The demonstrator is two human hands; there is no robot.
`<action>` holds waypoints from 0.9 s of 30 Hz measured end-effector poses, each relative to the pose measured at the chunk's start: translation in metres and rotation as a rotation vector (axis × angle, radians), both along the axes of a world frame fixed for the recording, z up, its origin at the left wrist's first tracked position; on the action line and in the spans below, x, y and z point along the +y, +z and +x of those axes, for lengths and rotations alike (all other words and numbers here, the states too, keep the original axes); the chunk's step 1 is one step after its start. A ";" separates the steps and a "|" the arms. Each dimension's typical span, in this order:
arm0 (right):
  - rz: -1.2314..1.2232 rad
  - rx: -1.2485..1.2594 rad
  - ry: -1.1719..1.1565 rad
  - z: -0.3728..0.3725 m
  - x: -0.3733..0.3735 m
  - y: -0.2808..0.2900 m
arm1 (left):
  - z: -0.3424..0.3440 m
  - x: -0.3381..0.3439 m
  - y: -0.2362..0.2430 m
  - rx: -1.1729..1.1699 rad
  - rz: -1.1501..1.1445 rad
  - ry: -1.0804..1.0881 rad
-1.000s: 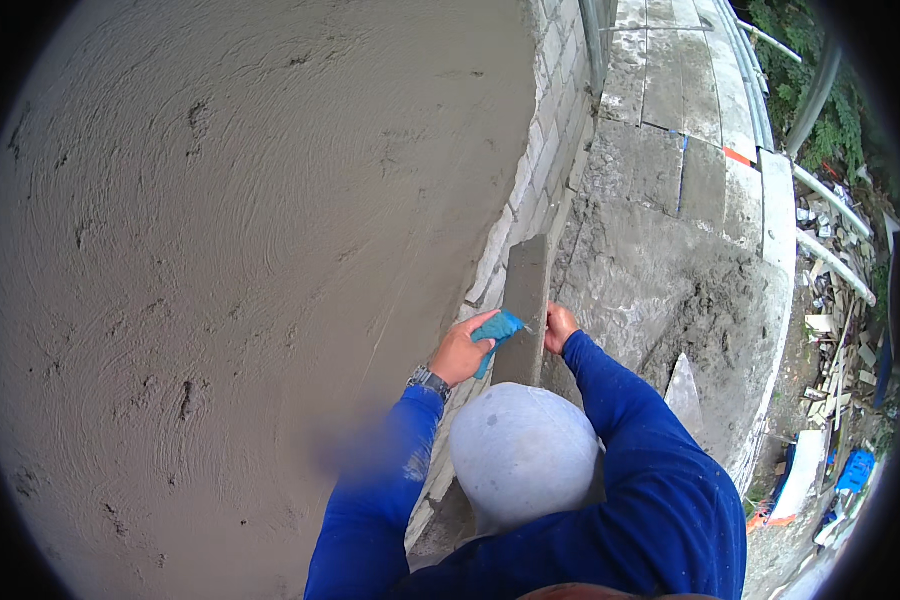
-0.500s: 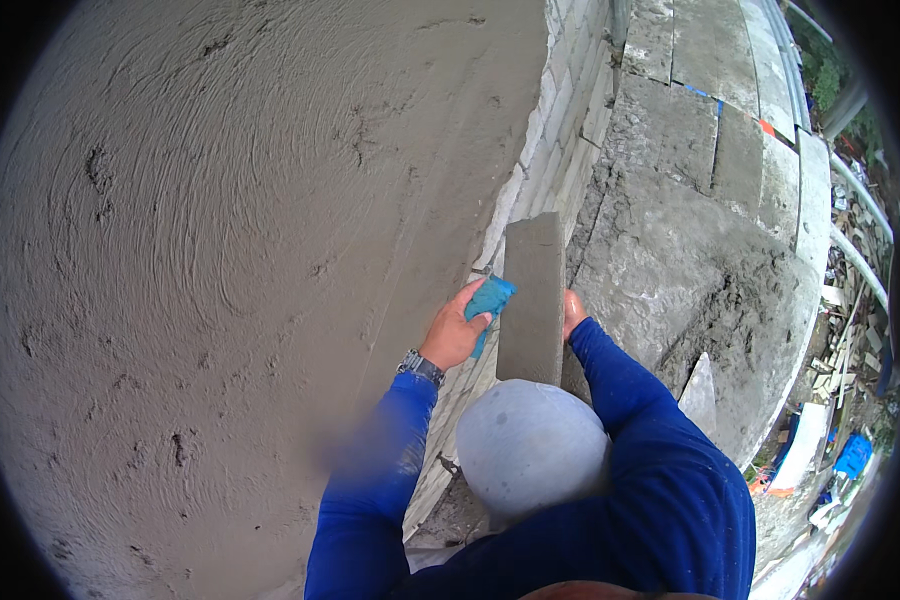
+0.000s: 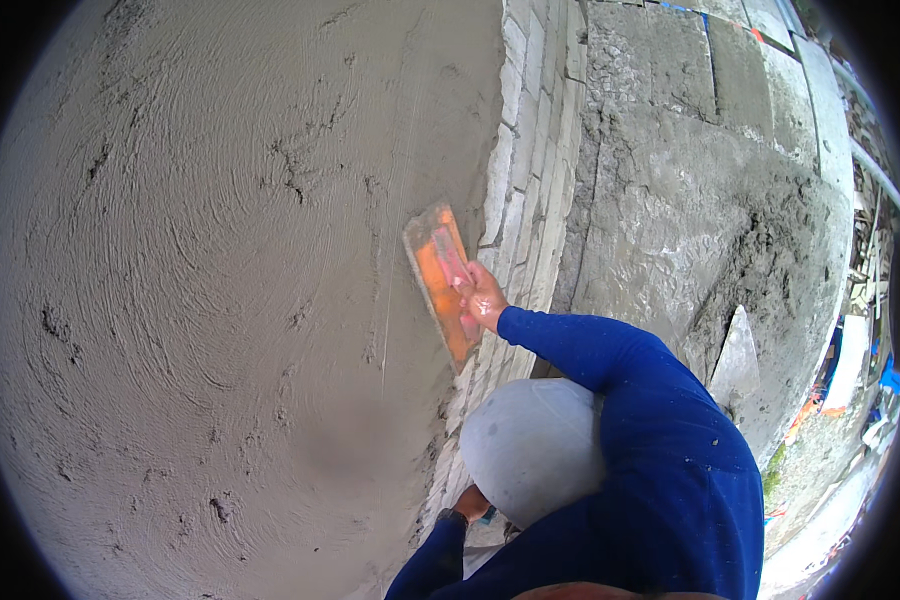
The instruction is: The person smooths a wet plastered wall using a trowel and sponge. They repeatedly apply the trowel to flatten the surface and use the sponge to clean the tool and refine edges.
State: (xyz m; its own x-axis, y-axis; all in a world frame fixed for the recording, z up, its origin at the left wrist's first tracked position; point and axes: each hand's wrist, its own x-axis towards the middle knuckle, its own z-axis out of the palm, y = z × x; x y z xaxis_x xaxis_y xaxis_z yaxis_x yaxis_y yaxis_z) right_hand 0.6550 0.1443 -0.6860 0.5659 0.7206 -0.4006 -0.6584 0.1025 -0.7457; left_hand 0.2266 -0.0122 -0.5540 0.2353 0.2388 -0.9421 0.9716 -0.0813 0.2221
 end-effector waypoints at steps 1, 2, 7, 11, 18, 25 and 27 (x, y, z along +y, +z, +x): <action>0.001 0.008 0.008 -0.004 0.009 0.023 | -0.002 -0.011 0.004 0.041 -0.028 0.091; 0.004 0.015 0.015 -0.001 0.013 0.054 | -0.005 -0.018 0.004 0.014 -0.006 0.180; -0.036 -0.436 -0.291 0.067 0.061 0.110 | 0.005 -0.023 0.015 -0.117 0.120 0.608; -0.067 -0.381 -0.341 0.174 0.096 0.065 | 0.005 -0.015 0.026 -0.022 0.079 0.590; -0.066 -0.206 -0.084 0.080 0.057 0.088 | 0.032 -0.024 0.029 -0.013 0.063 0.503; 0.019 -0.678 -0.412 0.152 0.091 0.209 | 0.010 -0.009 0.027 -0.041 0.020 0.674; 0.006 -0.663 -0.475 0.200 0.110 0.177 | -0.003 -0.002 0.023 -0.088 0.039 0.680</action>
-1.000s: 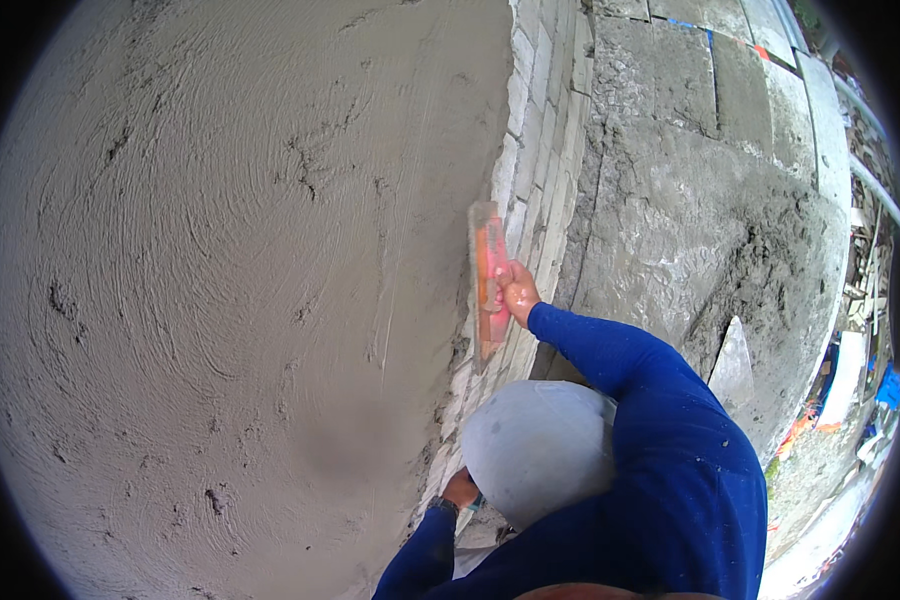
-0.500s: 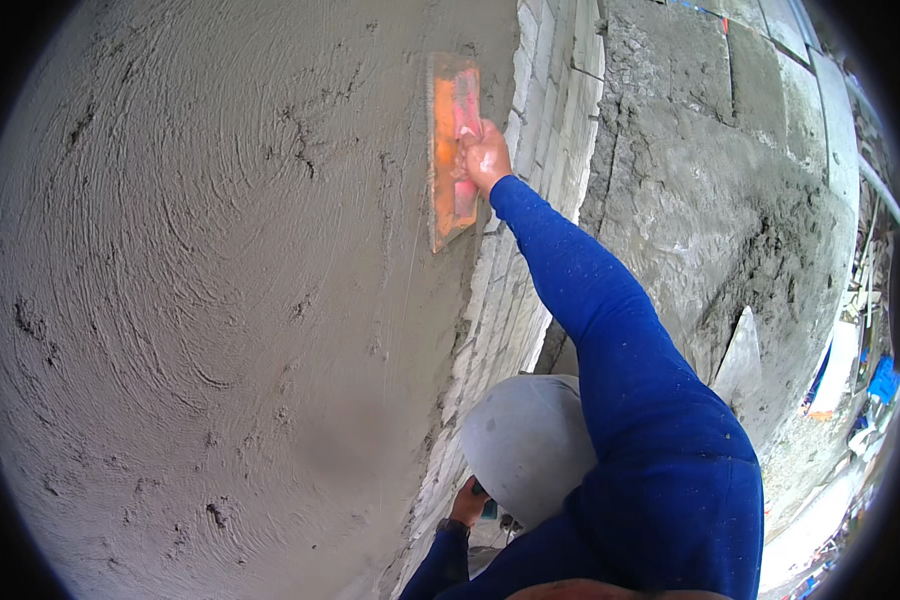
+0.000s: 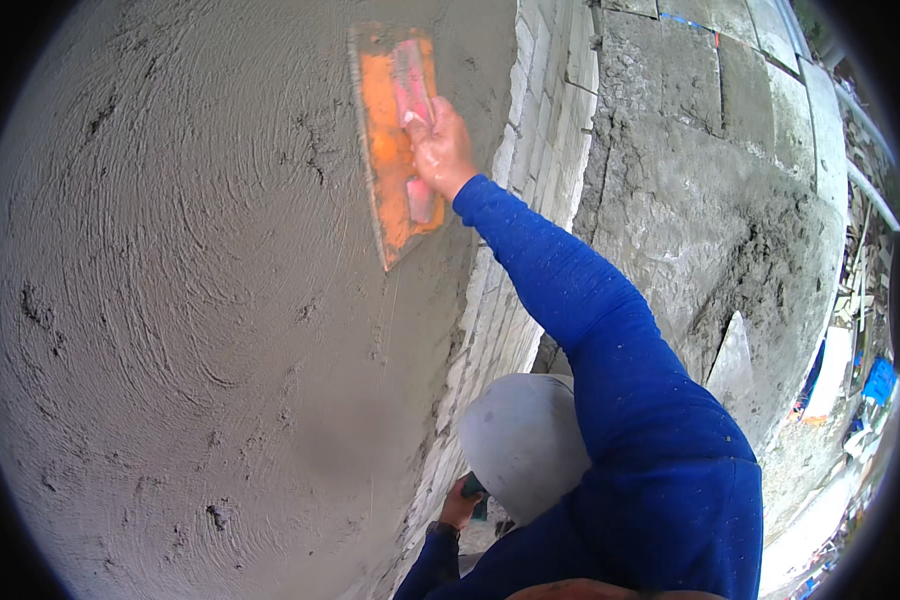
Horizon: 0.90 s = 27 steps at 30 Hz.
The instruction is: The person smooths a wet plastered wall using a trowel and sponge. They repeatedly apply the trowel to flatten the surface and use the sponge to clean the tool and refine edges.
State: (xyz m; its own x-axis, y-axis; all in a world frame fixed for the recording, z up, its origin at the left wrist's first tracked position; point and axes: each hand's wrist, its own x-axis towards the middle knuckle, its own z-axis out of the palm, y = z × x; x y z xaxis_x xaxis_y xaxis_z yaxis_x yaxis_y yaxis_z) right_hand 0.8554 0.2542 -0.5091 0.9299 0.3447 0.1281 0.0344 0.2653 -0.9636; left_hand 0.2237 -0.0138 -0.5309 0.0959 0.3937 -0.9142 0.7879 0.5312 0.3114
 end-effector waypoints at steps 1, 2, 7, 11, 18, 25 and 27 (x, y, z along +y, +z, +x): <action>0.022 0.055 0.019 0.013 0.000 -0.025 | -0.003 0.003 -0.001 -0.020 0.018 0.004; -0.001 0.064 -0.001 0.010 -0.006 -0.057 | 0.001 0.009 0.002 0.017 0.020 -0.030; -0.027 0.396 0.305 -0.113 -0.043 -0.055 | 0.019 -0.001 0.003 0.131 -0.023 -0.109; 0.039 0.025 0.353 -0.146 -0.055 0.049 | 0.017 -0.010 0.001 0.078 -0.017 -0.209; 0.031 0.235 0.192 -0.012 -0.018 -0.004 | 0.000 -0.008 -0.007 0.015 0.050 -0.116; -0.187 0.243 0.411 -0.163 -0.054 -0.065 | 0.054 -0.016 0.011 0.075 -0.038 -0.247; -0.085 0.081 0.439 -0.176 -0.066 0.001 | 0.047 -0.018 0.012 0.027 -0.032 -0.274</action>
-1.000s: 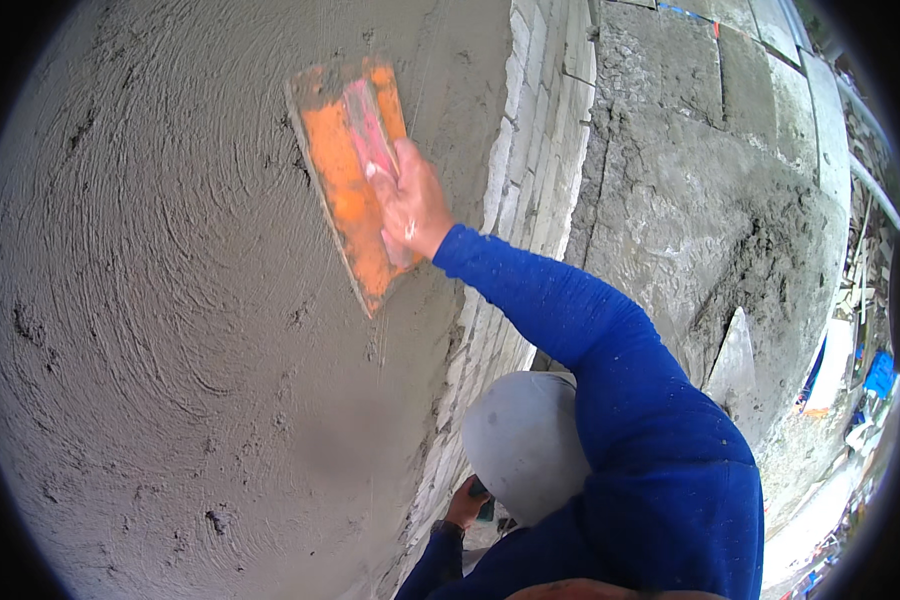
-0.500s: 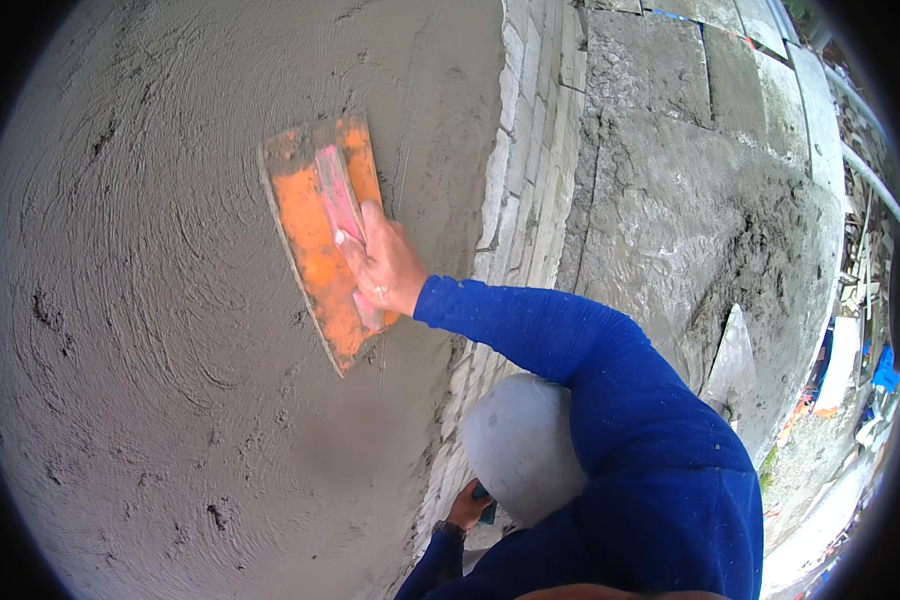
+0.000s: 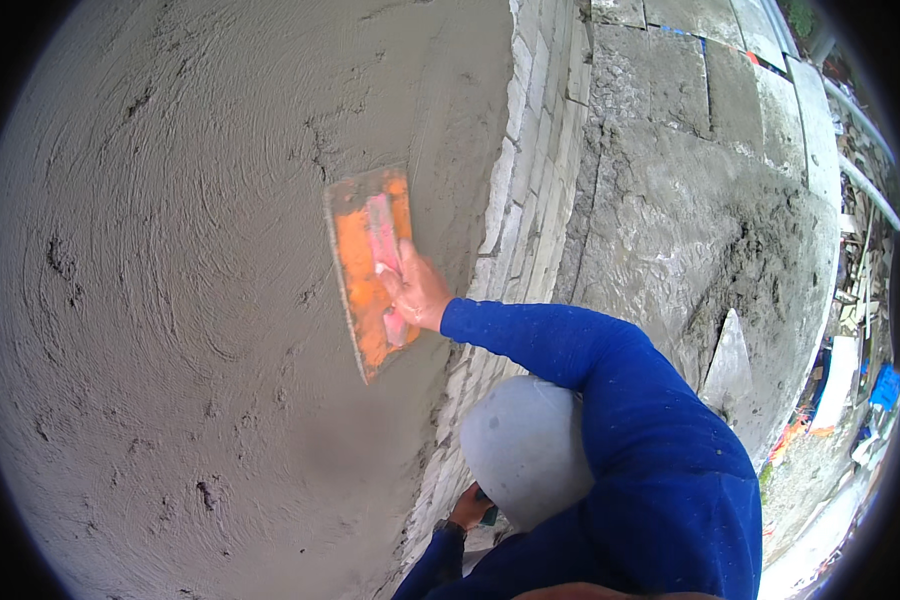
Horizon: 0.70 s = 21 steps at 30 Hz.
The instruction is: The person smooths a wet plastered wall using a trowel and sponge. They repeatedly apply the trowel to flatten the surface and use the sponge to clean the tool and refine edges.
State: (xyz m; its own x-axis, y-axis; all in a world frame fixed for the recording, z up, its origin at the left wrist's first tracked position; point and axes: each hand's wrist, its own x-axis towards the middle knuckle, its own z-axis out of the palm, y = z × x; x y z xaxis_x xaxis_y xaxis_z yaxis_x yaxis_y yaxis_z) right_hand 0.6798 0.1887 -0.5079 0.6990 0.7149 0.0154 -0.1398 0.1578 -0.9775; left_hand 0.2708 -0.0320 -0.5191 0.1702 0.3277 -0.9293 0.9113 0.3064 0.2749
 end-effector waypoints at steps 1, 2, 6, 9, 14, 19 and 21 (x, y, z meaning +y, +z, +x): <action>0.115 -0.124 -0.060 0.002 0.001 0.026 | -0.005 -0.001 -0.003 -0.029 0.001 -0.009; 0.103 -0.095 -0.022 0.018 0.000 0.060 | -0.018 -0.002 -0.007 -0.053 0.013 0.044; 0.071 -0.139 -0.223 0.117 0.050 0.061 | -0.045 -0.003 -0.019 -0.078 0.058 0.208; 0.078 0.096 -0.316 0.188 0.058 -0.018 | -0.036 0.010 -0.009 -0.029 0.077 0.205; -0.079 0.220 -0.086 0.060 0.013 -0.065 | -0.039 -0.009 -0.014 0.027 0.037 0.196; 0.037 0.119 0.036 0.000 -0.001 0.005 | -0.033 -0.010 -0.003 0.054 -0.009 0.113; 0.066 0.105 -0.029 0.037 0.015 0.011 | -0.036 -0.007 -0.005 0.032 0.009 0.168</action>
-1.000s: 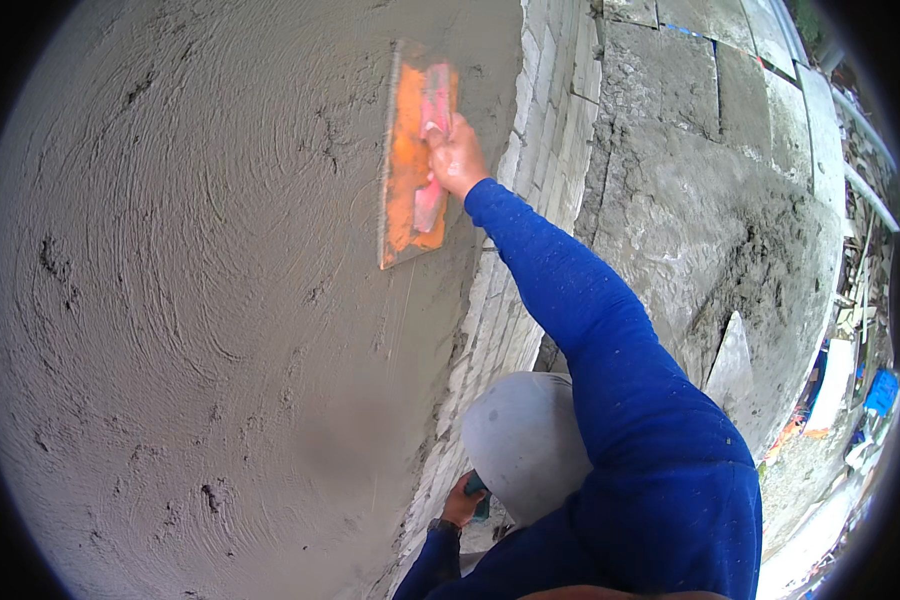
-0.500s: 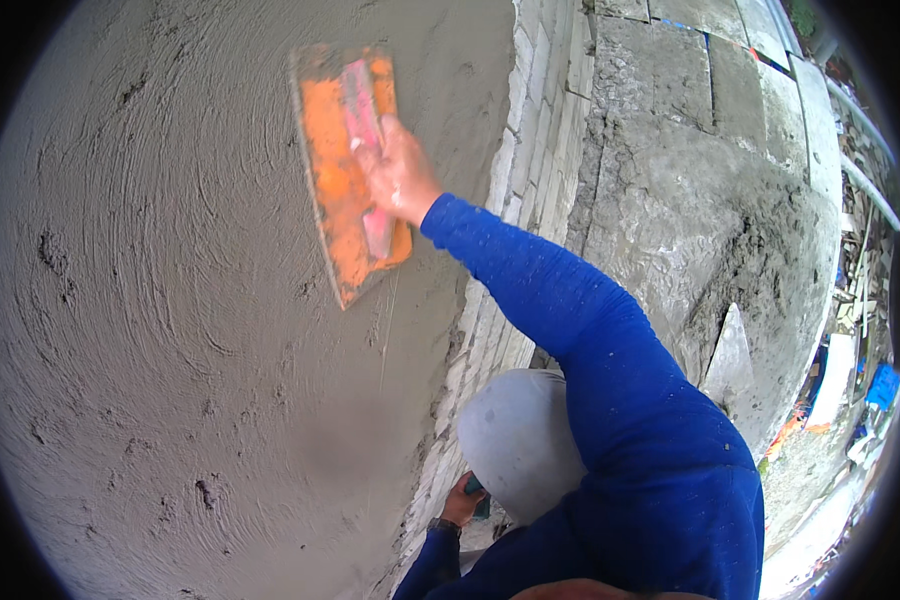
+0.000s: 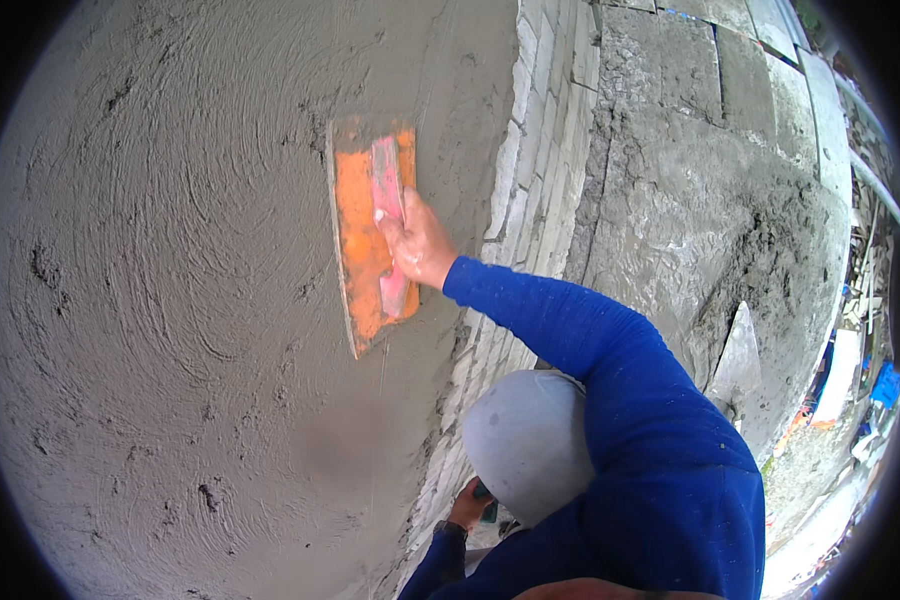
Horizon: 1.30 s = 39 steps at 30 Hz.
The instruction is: The person smooths a wet plastered wall using a trowel and sponge. They repeatedly apply the trowel to flatten the surface and use the sponge to clean the tool and refine edges.
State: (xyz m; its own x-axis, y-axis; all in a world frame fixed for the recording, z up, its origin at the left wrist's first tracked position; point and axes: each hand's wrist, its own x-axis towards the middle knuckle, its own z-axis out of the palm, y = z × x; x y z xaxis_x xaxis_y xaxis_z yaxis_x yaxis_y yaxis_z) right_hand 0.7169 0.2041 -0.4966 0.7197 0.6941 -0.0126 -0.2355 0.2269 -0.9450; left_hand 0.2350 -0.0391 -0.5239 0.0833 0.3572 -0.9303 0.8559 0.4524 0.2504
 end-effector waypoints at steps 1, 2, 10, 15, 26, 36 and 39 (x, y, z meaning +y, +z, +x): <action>-0.004 -0.014 -0.042 0.028 0.014 -0.013 | -0.007 0.004 -0.006 -0.008 -0.003 0.048; -0.009 -0.029 -0.085 0.056 0.027 -0.026 | -0.015 0.006 -0.011 -0.017 -0.006 0.097; -0.048 0.075 0.057 0.000 -0.015 -0.074 | 0.006 -0.001 -0.024 -0.116 0.037 0.028; -0.110 0.074 0.039 -0.035 -0.004 -0.061 | -0.003 0.008 -0.025 -0.095 0.052 -0.180; -0.368 0.080 -0.057 -0.042 -0.016 -0.116 | -0.002 0.002 -0.027 -0.118 0.041 0.050; -0.401 0.067 -0.218 0.026 -0.001 -0.063 | 0.017 0.012 0.006 0.059 -0.011 0.022; -0.451 0.036 -0.301 0.065 0.013 -0.073 | 0.026 0.012 0.009 0.069 0.010 0.000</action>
State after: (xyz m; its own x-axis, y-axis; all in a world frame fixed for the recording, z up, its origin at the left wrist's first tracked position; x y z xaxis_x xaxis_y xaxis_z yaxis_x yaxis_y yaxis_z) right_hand 0.7814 0.2168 -0.5698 0.8794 0.3778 -0.2897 -0.2563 -0.1372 -0.9568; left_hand 0.2608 -0.0268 -0.5149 0.0188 0.3661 -0.9304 0.8715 0.4501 0.1947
